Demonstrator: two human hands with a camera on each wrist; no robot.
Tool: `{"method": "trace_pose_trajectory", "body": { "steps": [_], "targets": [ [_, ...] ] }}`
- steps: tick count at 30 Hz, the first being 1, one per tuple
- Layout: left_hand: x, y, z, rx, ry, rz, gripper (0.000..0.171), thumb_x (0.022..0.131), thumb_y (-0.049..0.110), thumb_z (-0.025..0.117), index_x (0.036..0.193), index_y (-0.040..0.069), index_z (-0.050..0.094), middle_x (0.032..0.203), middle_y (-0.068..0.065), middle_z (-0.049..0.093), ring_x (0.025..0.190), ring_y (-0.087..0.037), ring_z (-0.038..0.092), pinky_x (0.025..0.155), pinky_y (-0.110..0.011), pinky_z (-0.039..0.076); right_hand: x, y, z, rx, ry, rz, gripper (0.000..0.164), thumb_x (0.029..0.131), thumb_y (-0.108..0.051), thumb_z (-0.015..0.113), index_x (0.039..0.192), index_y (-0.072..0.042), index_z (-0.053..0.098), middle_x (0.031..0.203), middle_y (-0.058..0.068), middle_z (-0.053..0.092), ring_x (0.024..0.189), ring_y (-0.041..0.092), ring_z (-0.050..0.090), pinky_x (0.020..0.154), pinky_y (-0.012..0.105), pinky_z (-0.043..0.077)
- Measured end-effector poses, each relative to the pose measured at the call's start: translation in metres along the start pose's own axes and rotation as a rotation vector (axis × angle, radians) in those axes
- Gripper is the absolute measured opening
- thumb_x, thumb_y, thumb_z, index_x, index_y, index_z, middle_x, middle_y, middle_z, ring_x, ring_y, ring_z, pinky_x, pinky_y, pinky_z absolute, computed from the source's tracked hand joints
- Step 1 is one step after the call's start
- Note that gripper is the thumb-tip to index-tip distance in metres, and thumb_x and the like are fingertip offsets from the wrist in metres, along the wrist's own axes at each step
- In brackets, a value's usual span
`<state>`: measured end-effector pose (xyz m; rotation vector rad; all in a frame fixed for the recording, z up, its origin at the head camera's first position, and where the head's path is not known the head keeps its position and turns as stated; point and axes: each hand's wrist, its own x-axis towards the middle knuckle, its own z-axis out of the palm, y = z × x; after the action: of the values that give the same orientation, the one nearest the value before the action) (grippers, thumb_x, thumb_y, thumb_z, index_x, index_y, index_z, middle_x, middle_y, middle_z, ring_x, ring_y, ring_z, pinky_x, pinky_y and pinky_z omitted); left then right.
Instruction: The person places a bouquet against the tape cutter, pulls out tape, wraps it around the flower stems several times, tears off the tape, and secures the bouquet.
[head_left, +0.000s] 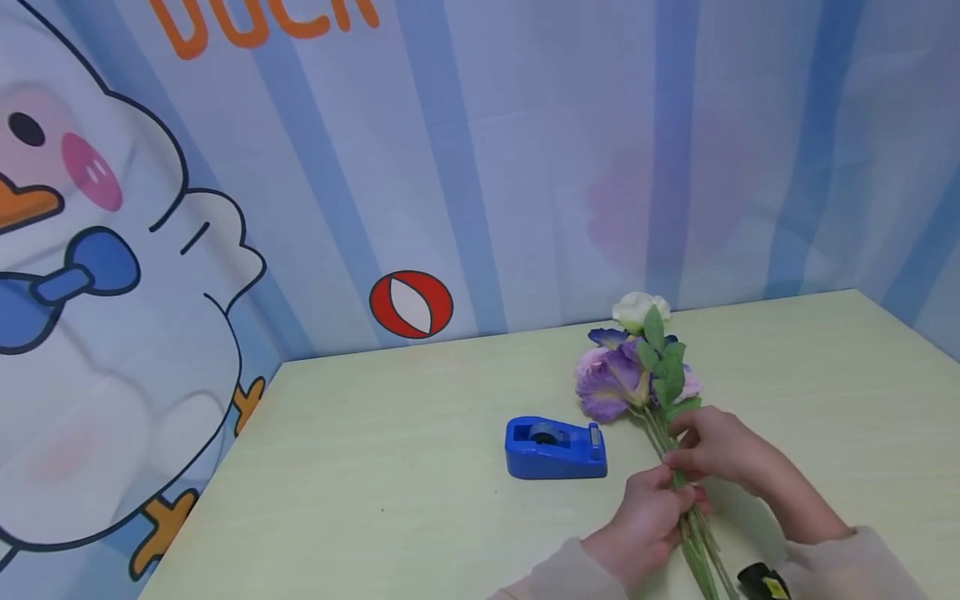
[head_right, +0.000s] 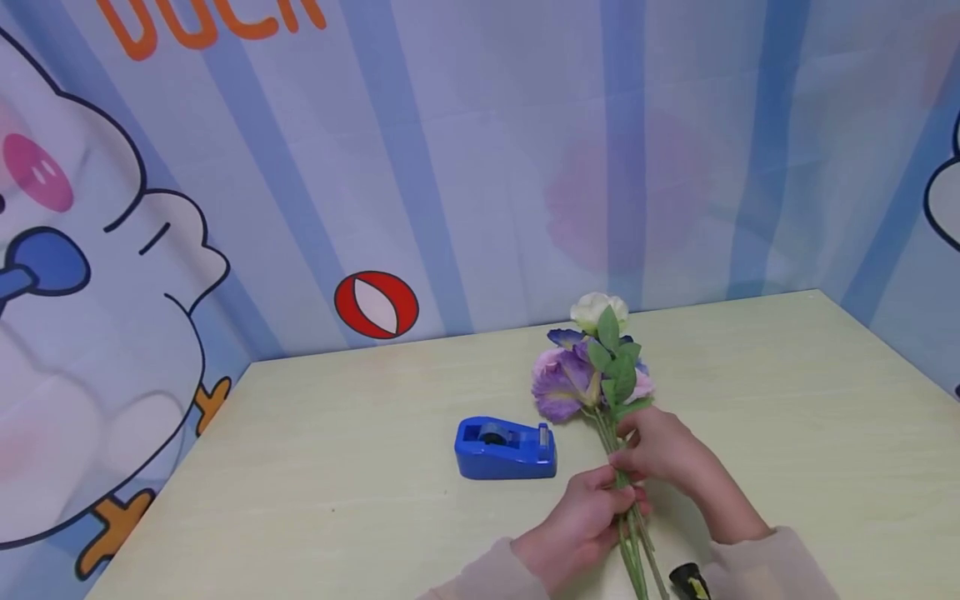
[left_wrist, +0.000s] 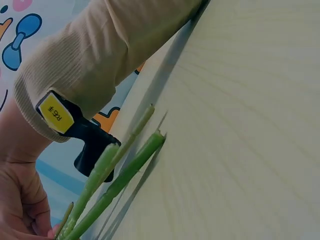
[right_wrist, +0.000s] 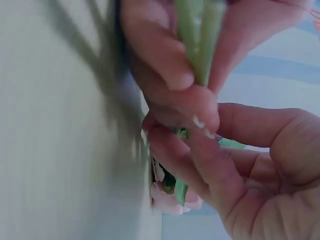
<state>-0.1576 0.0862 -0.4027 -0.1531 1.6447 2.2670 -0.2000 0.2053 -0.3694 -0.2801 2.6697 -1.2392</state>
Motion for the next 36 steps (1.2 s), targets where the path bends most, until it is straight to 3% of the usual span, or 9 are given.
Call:
{"method": "trace_pose_trajectory", "body": {
  "steps": [9, 15, 21, 30, 36],
  "targets": [
    [-0.003, 0.004, -0.009, -0.003, -0.036, -0.004, 0.026, 0.084, -0.019, 0.046, 0.101, -0.008, 0.062, 0.080, -0.006, 0.058, 0.063, -0.011, 0.051, 0.067, -0.026, 0.049, 0.000, -0.004, 0.005, 0.041, -0.012, 0.034, 0.038, 0.079, -0.001, 0.068, 0.108, 0.019, 0.053, 0.082, 0.013, 0.065, 0.074, 0.022, 0.063, 0.065, 0.036, 0.053],
    [-0.004, 0.004, -0.010, 0.027, -0.025, 0.003, 0.024, 0.084, -0.018, 0.046, 0.098, -0.007, 0.062, 0.072, -0.005, 0.055, 0.060, -0.010, 0.051, 0.064, -0.024, 0.048, 0.001, -0.007, 0.007, 0.018, -0.003, 0.040, 0.037, 0.078, -0.002, 0.069, 0.107, 0.018, 0.055, 0.082, 0.012, 0.065, 0.075, 0.022, 0.063, 0.065, 0.037, 0.052],
    [-0.006, 0.007, -0.014, 0.021, -0.043, -0.030, 0.025, 0.084, -0.017, 0.047, 0.099, -0.004, 0.061, 0.071, -0.005, 0.054, 0.059, -0.010, 0.051, 0.057, -0.019, 0.042, 0.002, -0.006, 0.010, 0.015, 0.005, 0.015, 0.036, 0.078, -0.002, 0.069, 0.105, 0.017, 0.056, 0.081, 0.012, 0.065, 0.074, 0.022, 0.062, 0.063, 0.035, 0.051],
    [-0.007, 0.014, -0.031, 0.027, -0.113, -0.103, 0.029, 0.086, -0.013, 0.046, 0.109, -0.004, 0.061, 0.080, -0.006, 0.060, 0.069, -0.013, 0.055, 0.063, -0.025, 0.046, 0.004, -0.007, 0.016, 0.039, -0.003, 0.017, 0.038, 0.080, -0.004, 0.069, 0.108, 0.017, 0.055, 0.079, 0.009, 0.064, 0.071, 0.018, 0.060, 0.060, 0.032, 0.049],
    [-0.006, 0.022, -0.030, -0.017, -0.098, -0.125, 0.026, 0.084, -0.012, 0.042, 0.100, -0.003, 0.061, 0.077, -0.003, 0.050, 0.067, -0.014, 0.044, 0.059, -0.022, 0.036, 0.004, -0.007, 0.015, 0.066, 0.005, 0.028, 0.037, 0.079, -0.004, 0.070, 0.107, 0.015, 0.056, 0.078, 0.008, 0.062, 0.070, 0.018, 0.058, 0.060, 0.032, 0.049]
  ]
}}
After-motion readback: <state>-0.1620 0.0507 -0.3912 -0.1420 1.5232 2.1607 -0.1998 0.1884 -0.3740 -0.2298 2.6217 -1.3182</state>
